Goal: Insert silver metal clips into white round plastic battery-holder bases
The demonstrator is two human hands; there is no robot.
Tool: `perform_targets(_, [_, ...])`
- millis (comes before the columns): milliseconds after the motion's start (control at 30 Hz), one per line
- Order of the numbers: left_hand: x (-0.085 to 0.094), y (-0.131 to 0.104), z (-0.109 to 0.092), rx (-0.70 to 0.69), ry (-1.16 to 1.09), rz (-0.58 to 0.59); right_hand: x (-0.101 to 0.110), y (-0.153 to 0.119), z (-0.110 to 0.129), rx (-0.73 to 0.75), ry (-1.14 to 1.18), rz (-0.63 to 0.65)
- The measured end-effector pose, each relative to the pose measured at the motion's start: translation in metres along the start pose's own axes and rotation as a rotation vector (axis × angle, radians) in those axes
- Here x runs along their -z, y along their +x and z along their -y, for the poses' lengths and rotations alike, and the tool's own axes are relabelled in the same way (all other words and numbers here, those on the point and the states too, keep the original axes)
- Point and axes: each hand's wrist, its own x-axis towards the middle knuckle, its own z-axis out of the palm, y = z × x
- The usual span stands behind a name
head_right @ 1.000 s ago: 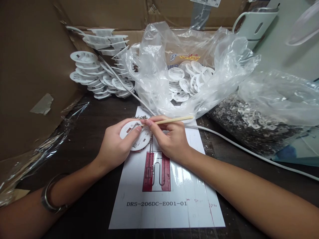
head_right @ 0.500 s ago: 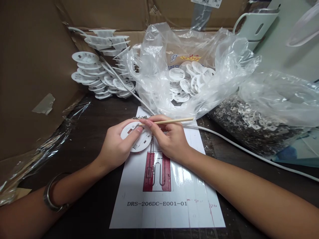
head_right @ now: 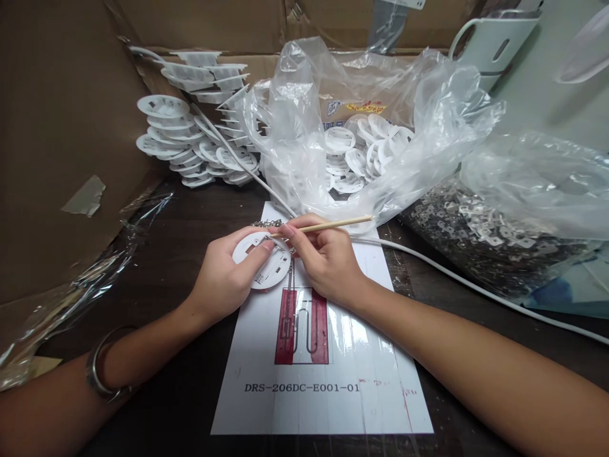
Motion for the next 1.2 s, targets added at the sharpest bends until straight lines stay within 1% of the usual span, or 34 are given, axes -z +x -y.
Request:
perform_targets(300, [0.0007, 0.0016, 0.0018, -0.009, 0.010, -0.006, -0.0018, 0.0017, -0.0016, 0.015, -0.076, -0.009])
perform_targets(400, [0.0008, 0.0019, 0.0023, -0.009, 0.007, -0.006, -0.0008, 0.0016, -0.0014, 0.017, -0.120, 0.005])
perform_targets(500, [0.0007, 0.0020, 0.0026, -0.004, 0.014, -0.006, 0.0001, 0.0008, -0.0017, -0.016, -0.128, 0.029])
perform_targets(767, [0.0010, 0.0022, 0.0025, -0.027, 0.053, 0.021, -0.0002, 0.0023, -0.0013, -0.177, 0.030, 0.016])
perform_targets(1033, [0.0019, 0.0020, 0.0038, -0.053, 0.047, 0.055, 0.0020, 0.0023, 0.0034, -0.254, -0.045, 0.024])
perform_targets(1200, [0.0013, 0.0020, 0.0046, -0.076, 0.052, 0.044, 0.0024, 0.0018, 0.0043, -0.269, -0.061, 0.027])
